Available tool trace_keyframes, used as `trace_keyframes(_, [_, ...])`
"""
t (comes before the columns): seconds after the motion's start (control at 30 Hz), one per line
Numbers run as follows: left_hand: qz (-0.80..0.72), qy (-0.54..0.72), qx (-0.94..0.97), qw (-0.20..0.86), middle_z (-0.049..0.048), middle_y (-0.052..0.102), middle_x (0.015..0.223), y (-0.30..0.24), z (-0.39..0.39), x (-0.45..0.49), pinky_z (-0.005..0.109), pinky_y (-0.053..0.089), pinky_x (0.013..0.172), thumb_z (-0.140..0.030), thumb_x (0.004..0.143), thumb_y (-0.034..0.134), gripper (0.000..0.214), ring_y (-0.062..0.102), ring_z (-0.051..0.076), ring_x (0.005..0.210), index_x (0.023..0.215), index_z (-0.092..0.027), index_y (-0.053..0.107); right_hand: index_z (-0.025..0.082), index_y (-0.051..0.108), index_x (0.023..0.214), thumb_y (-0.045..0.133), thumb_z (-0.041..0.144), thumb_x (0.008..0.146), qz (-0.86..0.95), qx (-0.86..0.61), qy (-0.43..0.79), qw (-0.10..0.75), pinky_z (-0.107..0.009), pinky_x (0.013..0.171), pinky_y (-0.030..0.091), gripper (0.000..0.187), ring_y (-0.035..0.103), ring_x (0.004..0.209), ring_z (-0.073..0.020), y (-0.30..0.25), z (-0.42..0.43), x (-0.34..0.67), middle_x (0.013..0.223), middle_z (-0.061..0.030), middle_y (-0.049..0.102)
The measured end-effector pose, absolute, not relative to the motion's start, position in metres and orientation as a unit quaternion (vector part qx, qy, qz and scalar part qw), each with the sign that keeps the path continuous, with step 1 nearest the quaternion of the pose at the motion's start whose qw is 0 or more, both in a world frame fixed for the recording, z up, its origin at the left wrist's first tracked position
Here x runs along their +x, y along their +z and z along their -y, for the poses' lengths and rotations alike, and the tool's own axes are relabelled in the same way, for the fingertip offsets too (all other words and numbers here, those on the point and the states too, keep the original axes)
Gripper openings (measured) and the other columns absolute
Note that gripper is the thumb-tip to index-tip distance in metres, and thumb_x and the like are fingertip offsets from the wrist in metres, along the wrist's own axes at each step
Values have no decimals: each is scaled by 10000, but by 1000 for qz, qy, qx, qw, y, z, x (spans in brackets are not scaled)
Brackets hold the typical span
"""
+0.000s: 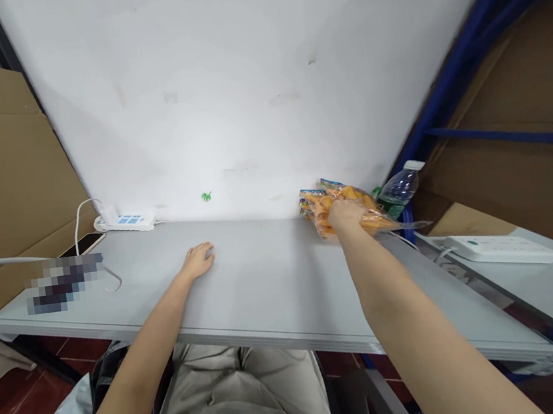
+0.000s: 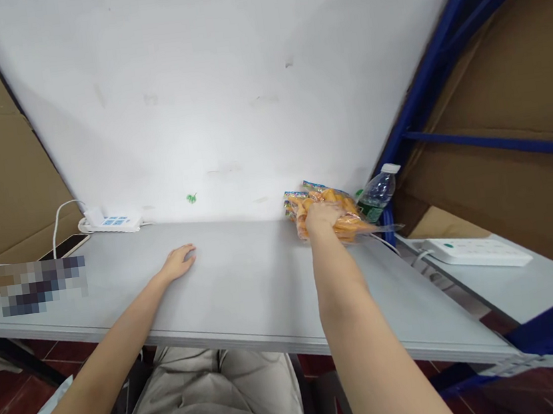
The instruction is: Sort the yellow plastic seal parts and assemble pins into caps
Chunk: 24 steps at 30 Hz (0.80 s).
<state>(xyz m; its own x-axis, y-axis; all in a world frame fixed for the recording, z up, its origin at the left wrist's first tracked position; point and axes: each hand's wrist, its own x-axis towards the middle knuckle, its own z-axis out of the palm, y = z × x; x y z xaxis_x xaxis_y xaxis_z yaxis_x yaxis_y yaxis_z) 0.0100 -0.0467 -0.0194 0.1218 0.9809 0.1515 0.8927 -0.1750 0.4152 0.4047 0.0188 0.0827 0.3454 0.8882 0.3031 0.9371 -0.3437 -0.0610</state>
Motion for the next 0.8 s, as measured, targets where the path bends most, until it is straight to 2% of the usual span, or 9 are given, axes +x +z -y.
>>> trace_keyframes(0.1, [-635, 194, 739, 115, 72, 472, 1482, -19, 47, 10, 478, 266, 1170, -301, 901, 448, 428, 424, 239, 1373, 1305, -223, 566, 61, 685, 1117, 378, 151, 937, 543, -828, -101, 94, -479, 853, 496, 367, 625, 1107, -335, 93, -13, 403, 1087, -265, 669])
trace_keyframes(0.17, [-635, 196, 739, 114, 69, 477, 1479, -20, 46, 10, 475, 264, 1171, -302, 900, 450, 426, 425, 237, 1373, 1302, -230, 568, 79, 704, 1067, 395, 130, 928, 559, -816, -107, 95, -425, 817, 516, 343, 668, 1030, -305, 102, -9, 402, 1019, -241, 695])
trace_keyframes(0.47, [-629, 221, 737, 111, 71, 517, 1444, -25, 43, 9, 458, 279, 1167, -296, 876, 478, 407, 457, 234, 1350, 1260, -240, 600, 54, 687, 1045, 367, 287, 985, 568, -780, -172, 197, -400, 800, 492, 401, 672, 953, -296, 168, -1, 390, 965, -257, 683])
trace_keyframes(0.63, [-631, 213, 737, 112, 86, 495, 1461, -23, 45, 9, 486, 261, 1171, -294, 886, 462, 410, 437, 245, 1367, 1271, -226, 589, 92, 673, 1032, 426, 241, 940, 607, -732, -163, 262, -364, 784, 472, 303, 653, 925, -277, 198, 2, 347, 958, -197, 690])
trace_keyframes(0.8, [-629, 240, 728, 130, 94, 511, 1446, -24, 45, 8, 478, 250, 1179, -299, 880, 487, 437, 442, 256, 1364, 1304, -218, 554, 146, 651, 1075, 381, 188, 922, 708, -617, -147, 310, -317, 786, 450, 313, 636, 926, -243, 176, 4, 282, 938, -120, 710])
